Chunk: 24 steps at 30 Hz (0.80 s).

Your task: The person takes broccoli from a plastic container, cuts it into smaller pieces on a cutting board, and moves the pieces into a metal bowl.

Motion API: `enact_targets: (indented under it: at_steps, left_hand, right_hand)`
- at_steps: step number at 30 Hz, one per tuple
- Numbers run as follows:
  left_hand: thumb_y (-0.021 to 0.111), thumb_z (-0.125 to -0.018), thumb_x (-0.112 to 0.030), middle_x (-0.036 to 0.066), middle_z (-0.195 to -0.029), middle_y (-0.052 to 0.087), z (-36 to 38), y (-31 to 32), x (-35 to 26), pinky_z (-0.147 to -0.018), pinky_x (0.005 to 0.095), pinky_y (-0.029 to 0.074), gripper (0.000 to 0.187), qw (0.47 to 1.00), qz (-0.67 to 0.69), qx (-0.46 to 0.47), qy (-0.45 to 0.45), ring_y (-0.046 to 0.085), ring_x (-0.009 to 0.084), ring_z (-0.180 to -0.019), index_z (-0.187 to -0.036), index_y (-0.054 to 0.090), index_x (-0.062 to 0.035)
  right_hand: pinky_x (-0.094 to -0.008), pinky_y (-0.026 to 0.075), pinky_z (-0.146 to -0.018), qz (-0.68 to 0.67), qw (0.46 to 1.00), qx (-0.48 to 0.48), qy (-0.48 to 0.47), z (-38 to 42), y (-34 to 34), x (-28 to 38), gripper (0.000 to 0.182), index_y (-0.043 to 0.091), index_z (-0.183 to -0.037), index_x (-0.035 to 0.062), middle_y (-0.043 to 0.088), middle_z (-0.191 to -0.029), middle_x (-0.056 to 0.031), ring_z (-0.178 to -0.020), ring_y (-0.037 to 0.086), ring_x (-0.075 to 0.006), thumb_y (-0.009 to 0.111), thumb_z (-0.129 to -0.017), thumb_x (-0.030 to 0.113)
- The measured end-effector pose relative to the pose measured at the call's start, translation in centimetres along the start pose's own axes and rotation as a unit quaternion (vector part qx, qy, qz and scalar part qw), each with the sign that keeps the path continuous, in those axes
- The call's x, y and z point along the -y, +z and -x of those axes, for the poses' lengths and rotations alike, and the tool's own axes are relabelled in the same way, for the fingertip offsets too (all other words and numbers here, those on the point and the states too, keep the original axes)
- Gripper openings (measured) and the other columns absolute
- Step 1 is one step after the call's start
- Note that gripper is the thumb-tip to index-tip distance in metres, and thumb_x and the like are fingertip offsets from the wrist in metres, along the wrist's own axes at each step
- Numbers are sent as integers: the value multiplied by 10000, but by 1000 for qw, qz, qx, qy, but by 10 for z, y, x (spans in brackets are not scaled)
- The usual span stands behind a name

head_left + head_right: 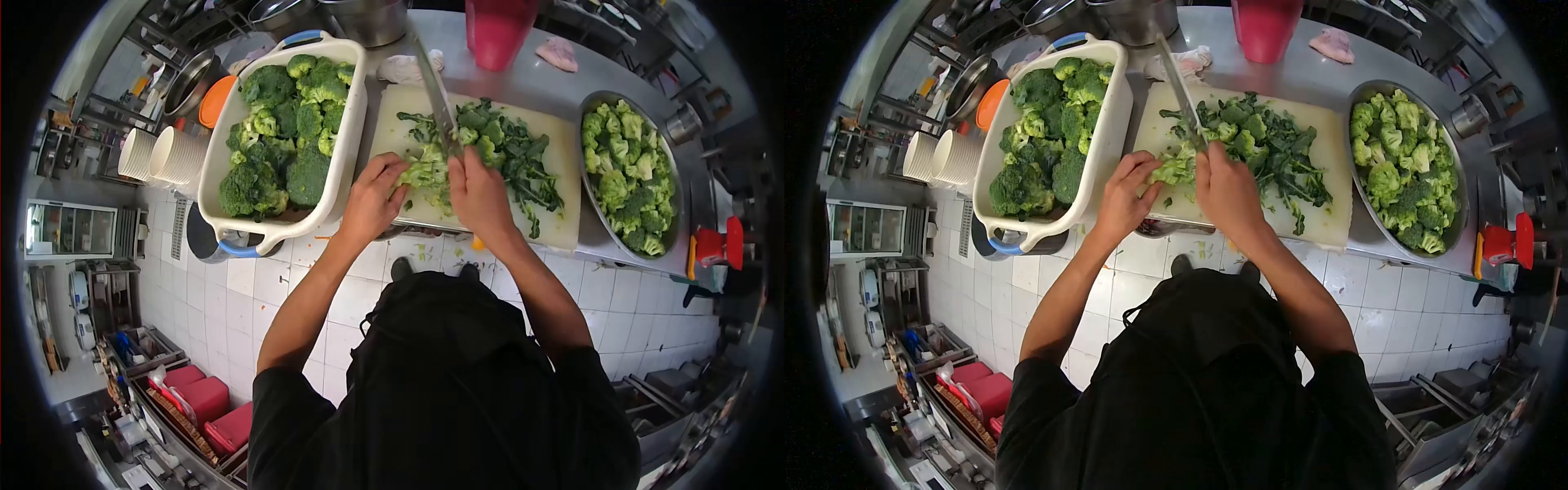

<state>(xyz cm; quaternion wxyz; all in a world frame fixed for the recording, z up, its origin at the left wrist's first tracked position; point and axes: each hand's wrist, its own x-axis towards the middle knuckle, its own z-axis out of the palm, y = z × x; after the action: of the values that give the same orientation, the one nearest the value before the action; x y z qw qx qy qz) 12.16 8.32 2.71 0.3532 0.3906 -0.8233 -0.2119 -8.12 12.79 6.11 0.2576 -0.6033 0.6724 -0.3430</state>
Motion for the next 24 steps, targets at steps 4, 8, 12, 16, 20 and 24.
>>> enact_targets:
  at_steps: [4,8,12,16,20,24]
  left_hand:
    - [740,-796,51,160,-1191,619,1,1,4,-876,413,545,337,1000,-1,2,22,648,370,-1059,-1127,694,12]
    - [743,-793,64,153,-1207,612,3,3,9,-879,409,545,349,999,-9,0,31,648,361,-1068,-1131,684,1]
    - [750,-795,83,143,-1228,601,14,6,5,-887,391,549,345,1000,3,-12,7,649,343,-1072,-1120,663,2]
    - [720,-809,74,158,-1241,589,25,12,19,-882,437,544,301,1000,1,-16,14,640,395,-1081,-1092,642,6]
    - [718,-808,76,165,-1242,587,30,20,24,-901,431,538,309,999,25,-33,-7,631,396,-1103,-1097,634,5]
    - [717,-810,78,168,-1243,586,30,20,10,-913,425,533,325,999,12,-45,-18,626,394,-1111,-1115,634,6]
  right_hand:
    - [-622,493,-766,-2,1000,13,9,1,15,-14,239,537,-1040,-3,662,-783,-298,-821,652,-512,499,-1017,232]
    - [-616,491,-794,64,994,83,11,0,42,-54,229,536,-1041,2,663,-807,-309,-835,649,-513,492,-1009,225]
    - [-614,488,-799,40,995,94,12,8,38,-53,212,544,-1036,13,672,-831,-295,-850,657,-507,498,-1003,217]
    - [-598,489,-767,-40,984,151,81,-1,30,-54,219,549,-1008,11,666,-816,-284,-830,651,-505,511,-1005,227]
    - [-579,495,-759,-61,971,202,111,-12,21,-56,232,550,-1002,9,655,-807,-292,-831,650,-499,527,-1003,239]
    - [-574,502,-770,3,986,161,51,-6,26,-56,221,562,-1012,9,667,-832,-283,-850,658,-492,520,-998,226]
